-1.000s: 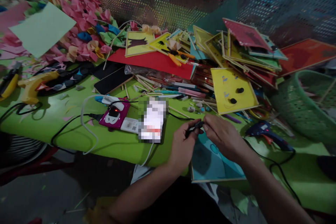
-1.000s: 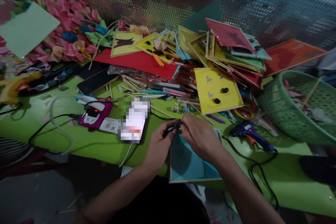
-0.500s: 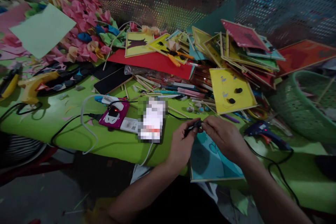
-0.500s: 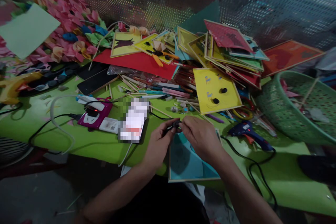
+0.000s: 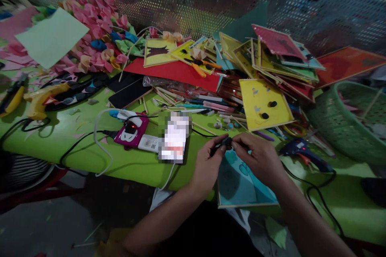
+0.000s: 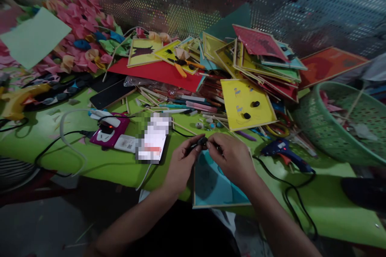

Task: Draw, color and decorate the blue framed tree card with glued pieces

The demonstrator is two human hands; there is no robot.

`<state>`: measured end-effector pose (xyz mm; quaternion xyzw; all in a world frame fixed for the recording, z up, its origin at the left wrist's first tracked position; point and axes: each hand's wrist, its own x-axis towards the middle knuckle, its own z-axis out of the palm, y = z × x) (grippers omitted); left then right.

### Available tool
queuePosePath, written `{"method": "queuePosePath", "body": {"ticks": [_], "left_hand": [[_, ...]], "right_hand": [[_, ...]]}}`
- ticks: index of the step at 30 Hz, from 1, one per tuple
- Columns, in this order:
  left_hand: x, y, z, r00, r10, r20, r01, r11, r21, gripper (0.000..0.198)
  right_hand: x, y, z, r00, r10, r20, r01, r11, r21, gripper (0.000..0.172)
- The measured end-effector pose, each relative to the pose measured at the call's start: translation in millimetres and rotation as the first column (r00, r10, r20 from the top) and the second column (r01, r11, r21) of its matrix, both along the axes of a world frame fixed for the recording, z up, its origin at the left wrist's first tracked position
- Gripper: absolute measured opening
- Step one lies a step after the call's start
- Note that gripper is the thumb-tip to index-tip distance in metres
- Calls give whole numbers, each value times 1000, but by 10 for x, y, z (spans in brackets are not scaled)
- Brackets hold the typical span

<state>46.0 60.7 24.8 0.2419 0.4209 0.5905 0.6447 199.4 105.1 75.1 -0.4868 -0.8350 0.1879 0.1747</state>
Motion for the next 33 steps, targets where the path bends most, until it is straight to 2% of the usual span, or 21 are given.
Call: {"method": "queuePosePath", "body": {"ticks": [5,8,10,12,14,15,16,18,21,23,27,33], "left_hand": [[20,17,-14,999,7,39,-6,1000,-13,24],[34,14,-40,996,16,91,-13,1000,-26,25],[35,6,-65,994,26,107,-25,1000,-6,26],[30,-2,-85,994,41,102,-43,999,18,28],[21,-6,-90,996,50,76,-51,999,13,29],[16,-6,-86,997,50,57,-50,999,1,28],[13,-5,-78,998,48,35,-47,999,-11,28],[8,-1,-56,999,32,-6,-32,999,-23,26],[3,2,-21,999,3,-44,-2,1000,25,22],[-3,-2,-5,997,1,-79,5,998,70,19],[-26,-20,10,981,38,-192,-28,998,56,17],[-6,-37,30,951,26,-308,1,996,87,8]], "right_hand": [[-17,2,7,996,-19,-91,24,998,52,18],[38,-34,55,984,-23,-175,25,1000,8,18],[87,-72,92,969,31,-245,-57,993,-100,24],[127,-113,124,943,127,-308,-195,960,-201,27],[146,-139,137,911,190,-366,-283,933,-220,16],[149,-142,134,899,192,-393,-288,936,-201,8],[149,-137,122,891,171,-420,-263,950,-171,6],[140,-104,75,893,96,-441,-159,981,-109,13],[113,-30,-23,927,7,-376,-40,996,-79,20],[95,9,-84,937,1,-350,-38,994,-101,22],[102,29,-166,895,-42,-444,-19,991,-132,14],[175,3,-232,855,-46,-517,-46,986,-163,15]]}}
